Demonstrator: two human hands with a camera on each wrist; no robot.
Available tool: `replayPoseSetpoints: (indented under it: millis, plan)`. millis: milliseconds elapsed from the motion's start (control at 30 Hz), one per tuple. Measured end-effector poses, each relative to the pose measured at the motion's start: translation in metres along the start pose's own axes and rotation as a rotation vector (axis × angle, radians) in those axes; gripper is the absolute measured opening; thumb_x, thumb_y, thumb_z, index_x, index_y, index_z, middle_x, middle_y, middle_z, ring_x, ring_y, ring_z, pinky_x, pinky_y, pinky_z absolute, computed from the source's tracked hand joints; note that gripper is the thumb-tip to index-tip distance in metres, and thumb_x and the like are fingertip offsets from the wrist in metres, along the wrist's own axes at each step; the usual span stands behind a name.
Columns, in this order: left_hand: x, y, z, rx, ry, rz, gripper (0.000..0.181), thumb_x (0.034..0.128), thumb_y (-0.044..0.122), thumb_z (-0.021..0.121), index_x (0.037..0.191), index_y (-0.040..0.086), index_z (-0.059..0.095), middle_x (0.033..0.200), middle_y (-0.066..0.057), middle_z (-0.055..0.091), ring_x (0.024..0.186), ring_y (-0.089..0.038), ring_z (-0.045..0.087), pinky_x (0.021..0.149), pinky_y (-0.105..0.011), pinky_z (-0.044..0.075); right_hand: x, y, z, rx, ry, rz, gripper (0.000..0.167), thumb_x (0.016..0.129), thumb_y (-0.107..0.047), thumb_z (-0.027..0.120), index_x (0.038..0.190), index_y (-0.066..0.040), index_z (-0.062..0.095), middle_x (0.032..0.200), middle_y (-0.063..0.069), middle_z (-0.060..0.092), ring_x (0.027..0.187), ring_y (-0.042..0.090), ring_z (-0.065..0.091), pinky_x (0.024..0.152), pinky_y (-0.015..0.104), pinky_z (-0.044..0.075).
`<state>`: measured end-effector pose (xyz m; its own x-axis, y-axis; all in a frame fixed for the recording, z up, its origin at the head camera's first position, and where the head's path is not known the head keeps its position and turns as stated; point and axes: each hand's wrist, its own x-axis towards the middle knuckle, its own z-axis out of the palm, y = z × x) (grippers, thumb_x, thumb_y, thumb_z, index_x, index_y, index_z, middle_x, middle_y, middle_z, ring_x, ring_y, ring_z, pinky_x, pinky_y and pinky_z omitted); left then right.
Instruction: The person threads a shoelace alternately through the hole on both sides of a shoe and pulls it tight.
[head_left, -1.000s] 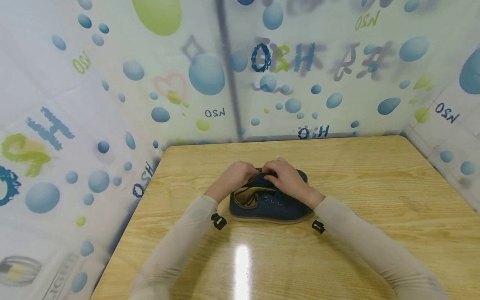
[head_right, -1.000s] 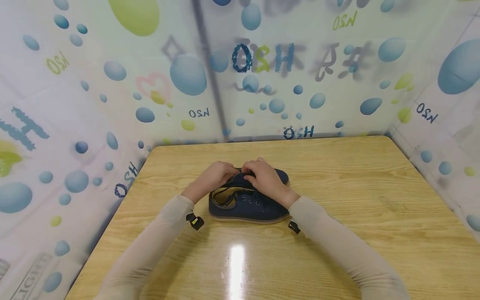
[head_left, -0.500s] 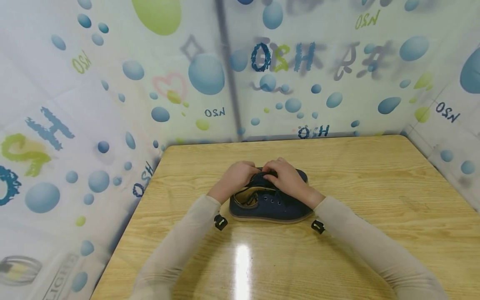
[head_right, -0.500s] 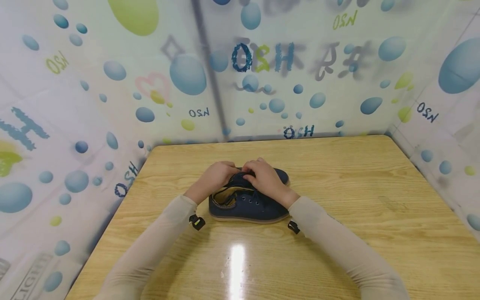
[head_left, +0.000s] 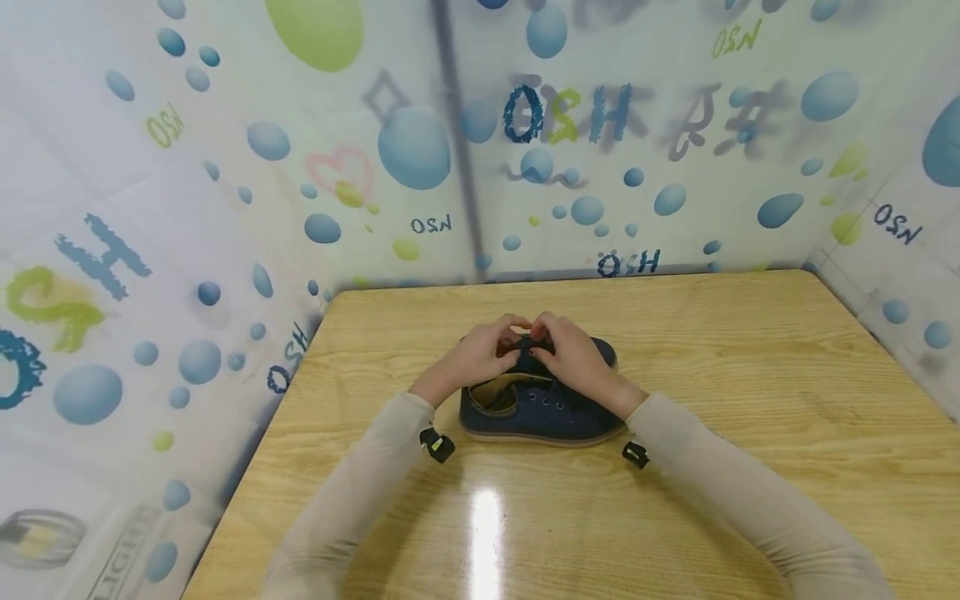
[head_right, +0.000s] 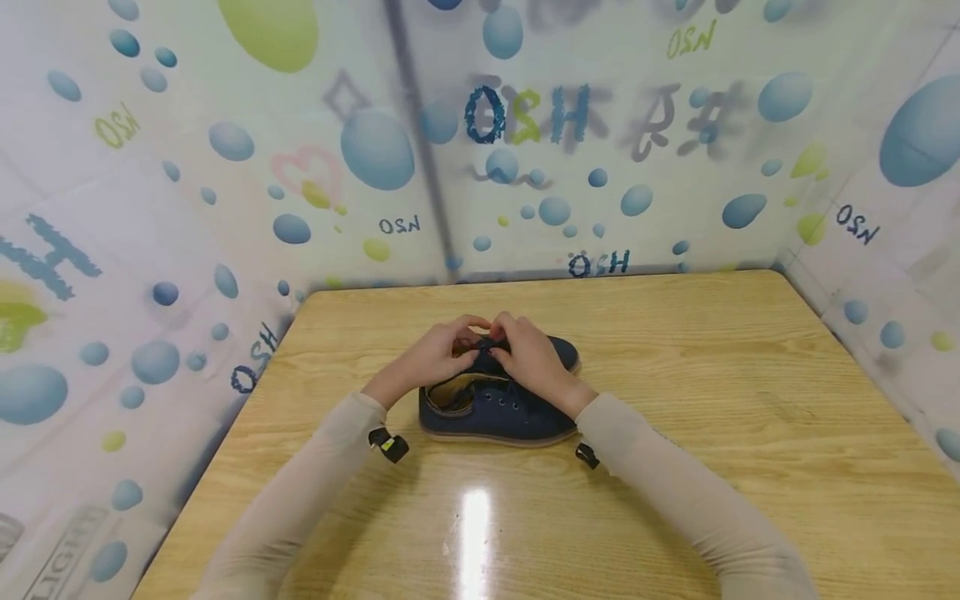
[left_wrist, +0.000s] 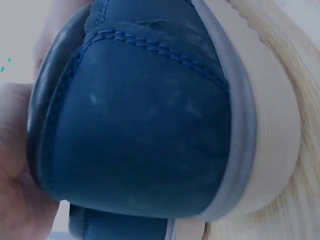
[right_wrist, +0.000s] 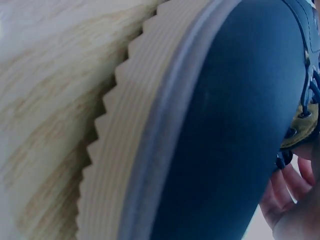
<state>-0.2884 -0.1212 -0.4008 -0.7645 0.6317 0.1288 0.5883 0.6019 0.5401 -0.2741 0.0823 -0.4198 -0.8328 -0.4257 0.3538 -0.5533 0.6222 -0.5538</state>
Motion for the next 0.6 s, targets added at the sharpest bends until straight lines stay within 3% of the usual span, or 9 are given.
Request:
replayPoseSetpoints:
  millis: [133, 200, 267, 333, 433, 500, 533, 600]
  plan:
    - [0.004, 0.004, 0.006, 0.155, 0.060, 0.045, 0.019, 0.0970, 0.018, 0.064, 0.116, 0.016, 0.061, 0.099, -0.001, 0.073, 0.080, -0.010, 0.067, 0.070, -0.023, 0.052, -0.001, 0.002, -0.002, 0.035, 0.014, -0.008, 0.028, 0.092, -0.008, 0.070, 0.113, -0.008, 0.051, 0.112, 0.014, 0.054, 0.081, 0.021, 0.055, 0.071, 0.034, 0.049]
    - [0.004, 0.006, 0.009, 0.232, 0.137, 0.051, 0.009, 0.0975, 0.021, 0.064, 0.106, 0.018, 0.065, 0.098, 0.001, 0.070, 0.078, -0.010, 0.065, 0.070, -0.024, 0.053, -0.002, 0.002, -0.004, 0.050, 0.005, -0.019, 0.030, 0.091, -0.006, 0.070, 0.115, -0.007, 0.053, 0.115, 0.015, 0.053, 0.082, 0.021, 0.055, 0.072, 0.034, 0.049]
    - [0.003, 0.010, 0.009, 0.200, 0.238, 0.022, 0.007, 0.0987, 0.021, 0.061, 0.103, 0.017, 0.065, 0.099, 0.000, 0.068, 0.080, -0.011, 0.064, 0.069, -0.025, 0.053, -0.003, 0.002, -0.005, 0.051, -0.015, -0.027, 0.030, 0.091, -0.007, 0.071, 0.117, -0.007, 0.058, 0.115, 0.013, 0.055, 0.086, 0.021, 0.057, 0.076, 0.036, 0.051]
    - [0.003, 0.016, 0.003, 0.015, 0.355, -0.017, 0.009, 0.1003, 0.018, 0.057, 0.104, 0.011, 0.062, 0.100, -0.005, 0.069, 0.083, -0.013, 0.066, 0.070, -0.025, 0.055, -0.003, 0.002, -0.005, 0.044, -0.036, -0.031, 0.028, 0.091, -0.008, 0.071, 0.118, -0.009, 0.062, 0.114, 0.011, 0.057, 0.089, 0.022, 0.059, 0.080, 0.038, 0.053]
    - [0.002, 0.026, -0.016, -0.453, 0.517, -0.030, 0.008, 0.1032, 0.013, 0.050, 0.103, 0.005, 0.052, 0.090, -0.012, 0.069, 0.075, -0.013, 0.067, 0.064, -0.027, 0.057, -0.005, 0.003, -0.006, 0.027, -0.052, -0.025, 0.027, 0.092, -0.010, 0.070, 0.118, -0.011, 0.066, 0.111, 0.009, 0.059, 0.091, 0.023, 0.061, 0.081, 0.039, 0.053]
    - [0.000, 0.032, -0.036, -0.722, 0.627, -0.014, 0.006, 0.1039, 0.011, 0.048, 0.101, 0.006, 0.048, 0.079, -0.009, 0.067, 0.060, -0.011, 0.064, 0.055, -0.025, 0.055, -0.006, 0.004, -0.006, 0.016, -0.052, -0.014, 0.026, 0.092, -0.011, 0.070, 0.118, -0.012, 0.067, 0.111, 0.008, 0.058, 0.091, 0.022, 0.061, 0.080, 0.038, 0.054]
    - [-0.002, 0.034, -0.048, -0.821, 0.679, -0.003, 0.004, 0.1042, 0.009, 0.047, 0.100, 0.008, 0.047, 0.074, -0.006, 0.065, 0.054, -0.009, 0.059, 0.051, -0.023, 0.052, -0.007, 0.004, -0.007, 0.010, -0.052, -0.009, 0.025, 0.092, -0.011, 0.069, 0.118, -0.012, 0.067, 0.110, 0.008, 0.058, 0.090, 0.022, 0.061, 0.079, 0.037, 0.054]
    - [-0.009, 0.036, -0.072, -0.930, 0.803, 0.015, 0.008, 0.1039, 0.009, 0.047, 0.097, 0.013, 0.047, 0.068, 0.002, 0.059, 0.044, -0.006, 0.048, 0.043, -0.020, 0.043, -0.007, 0.005, -0.007, -0.008, -0.054, -0.006, 0.025, 0.093, -0.011, 0.068, 0.118, -0.012, 0.068, 0.111, 0.007, 0.058, 0.090, 0.021, 0.061, 0.078, 0.036, 0.054]
